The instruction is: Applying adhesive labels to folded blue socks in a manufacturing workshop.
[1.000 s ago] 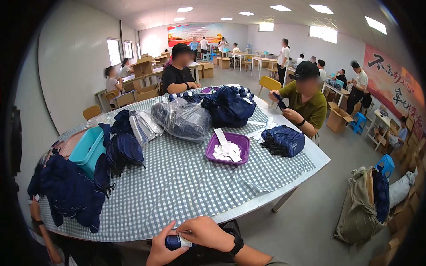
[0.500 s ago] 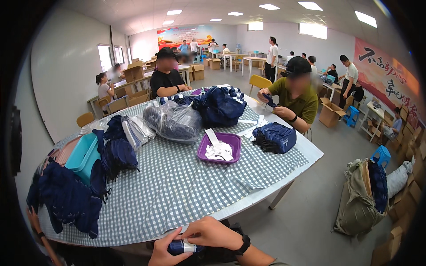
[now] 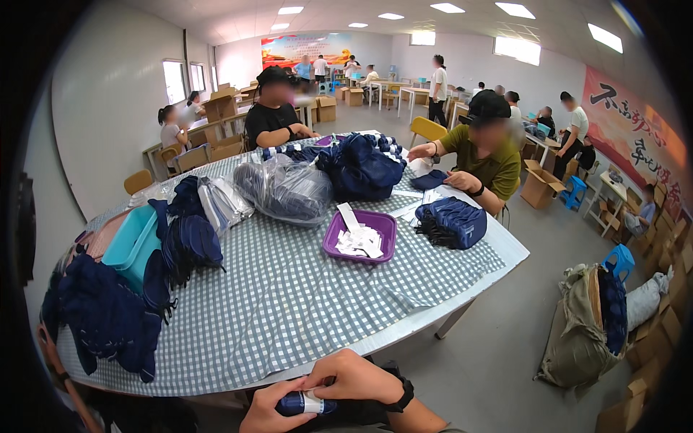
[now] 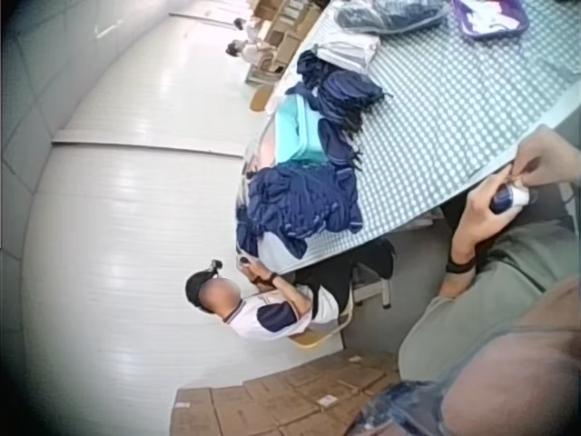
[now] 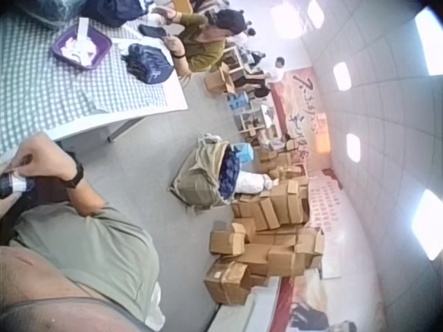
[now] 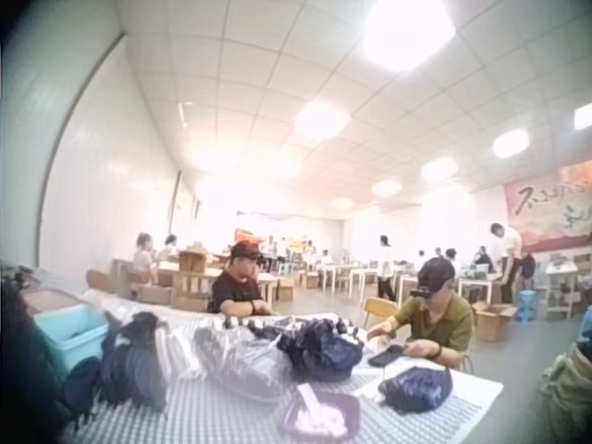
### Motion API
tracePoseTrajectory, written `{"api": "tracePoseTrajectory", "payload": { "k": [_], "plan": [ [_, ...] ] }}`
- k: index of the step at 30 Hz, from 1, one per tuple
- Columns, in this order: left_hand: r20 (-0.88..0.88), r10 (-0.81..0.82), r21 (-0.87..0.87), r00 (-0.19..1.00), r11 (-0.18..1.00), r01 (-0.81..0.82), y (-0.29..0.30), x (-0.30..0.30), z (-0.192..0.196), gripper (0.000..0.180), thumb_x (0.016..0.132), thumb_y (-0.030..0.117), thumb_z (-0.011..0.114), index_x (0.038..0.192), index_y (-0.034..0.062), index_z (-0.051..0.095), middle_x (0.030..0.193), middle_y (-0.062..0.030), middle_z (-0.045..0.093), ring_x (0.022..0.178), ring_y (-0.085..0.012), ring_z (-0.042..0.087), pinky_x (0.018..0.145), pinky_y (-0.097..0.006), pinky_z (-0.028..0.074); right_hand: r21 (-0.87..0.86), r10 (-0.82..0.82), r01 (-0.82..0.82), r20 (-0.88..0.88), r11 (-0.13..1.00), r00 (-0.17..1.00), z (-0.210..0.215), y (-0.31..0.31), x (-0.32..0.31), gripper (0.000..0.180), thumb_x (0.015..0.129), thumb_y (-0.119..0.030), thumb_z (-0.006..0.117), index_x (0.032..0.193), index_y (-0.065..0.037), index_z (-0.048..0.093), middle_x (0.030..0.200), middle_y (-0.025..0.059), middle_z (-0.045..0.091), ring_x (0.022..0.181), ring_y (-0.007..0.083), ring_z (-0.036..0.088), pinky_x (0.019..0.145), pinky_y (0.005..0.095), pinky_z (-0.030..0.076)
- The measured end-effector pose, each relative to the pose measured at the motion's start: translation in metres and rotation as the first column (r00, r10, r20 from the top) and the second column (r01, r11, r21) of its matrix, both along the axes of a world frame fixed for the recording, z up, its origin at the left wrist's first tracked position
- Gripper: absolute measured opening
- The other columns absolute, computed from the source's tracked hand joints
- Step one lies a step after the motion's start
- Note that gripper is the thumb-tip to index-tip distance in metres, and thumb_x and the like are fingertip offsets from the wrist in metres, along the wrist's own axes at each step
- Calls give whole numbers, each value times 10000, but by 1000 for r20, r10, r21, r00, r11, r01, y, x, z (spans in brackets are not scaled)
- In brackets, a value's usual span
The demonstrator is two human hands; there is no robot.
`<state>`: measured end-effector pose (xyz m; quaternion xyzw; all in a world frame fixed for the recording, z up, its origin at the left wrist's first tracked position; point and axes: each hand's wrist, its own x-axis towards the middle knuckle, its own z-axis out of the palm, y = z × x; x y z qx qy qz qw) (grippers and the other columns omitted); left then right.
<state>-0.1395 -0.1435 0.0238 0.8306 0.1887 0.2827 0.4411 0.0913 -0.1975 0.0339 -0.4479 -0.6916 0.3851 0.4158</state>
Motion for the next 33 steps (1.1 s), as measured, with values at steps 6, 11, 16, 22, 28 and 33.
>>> {"api": "tracePoseTrajectory", "payload": {
  "k": [6, 11, 16, 22, 28, 33],
  "plan": [
    [0, 7, -11, 1000, 1000, -7, 1, -2, -3, 501, 720, 111, 834, 1167, 0, 637, 1065, -191, 691, 962, -300, 696, 836, -354, 537, -67, 24, -24, -9, 997, 1000, 1, 4, 1, 175, 779, -42, 773, 953, -32, 748, 886, 58, 730, 768, 162, 694, 669, 263, 545],
    [18, -1, -51, 1000, 999, 2, 4, -4, -6, 463, 721, 103, 833, 1130, 0, 643, 1051, -182, 693, 945, -289, 699, 825, -354, 540, -128, 26, -29, -26, 991, 999, 0, 8, 1, 154, 791, -54, 780, 935, -22, 735, 879, 56, 728, 777, 133, 694, 702, 245, 558],
    [47, -13, -83, 999, 996, 16, 8, -2, -6, 449, 721, 93, 833, 1121, 2, 650, 1050, -173, 695, 949, -289, 696, 830, -360, 540, -151, 44, -46, -20, 987, 999, -2, 13, 4, 138, 790, -60, 787, 907, -20, 725, 866, 49, 721, 777, 124, 688, 707, 247, 557],
    [65, -37, -102, 997, 994, 43, 10, -2, -2, 420, 730, 74, 823, 1112, 13, 662, 1039, -161, 698, 938, -281, 696, 835, -354, 538, -186, 90, -98, -53, 978, 995, -6, 19, 6, 125, 780, -51, 787, 881, -19, 722, 856, 44, 709, 782, 121, 681, 717, 243, 552],
    [76, -63, -170, 995, 983, 75, 12, -3, -7, 392, 735, 74, 822, 1090, 16, 667, 998, -140, 707, 927, -255, 695, 827, -339, 536, -234, 124, -148, -114, 961, 986, -9, 23, 6, 118, 750, -24, 797, 837, -9, 719, 841, 43, 701, 789, 121, 677, 724, 236, 546],
    [55, -21, -165, 998, 986, 29, 12, -5, -9, 372, 739, 94, 826, 1069, 15, 675, 991, -145, 705, 916, -264, 694, 815, -348, 534, -208, 164, -189, -131, 960, 978, -13, 27, 4, 150, 757, -35, 784, 901, -12, 747, 869, 64, 719, 778, 126, 683, 711, 238, 550]
  ]
}}
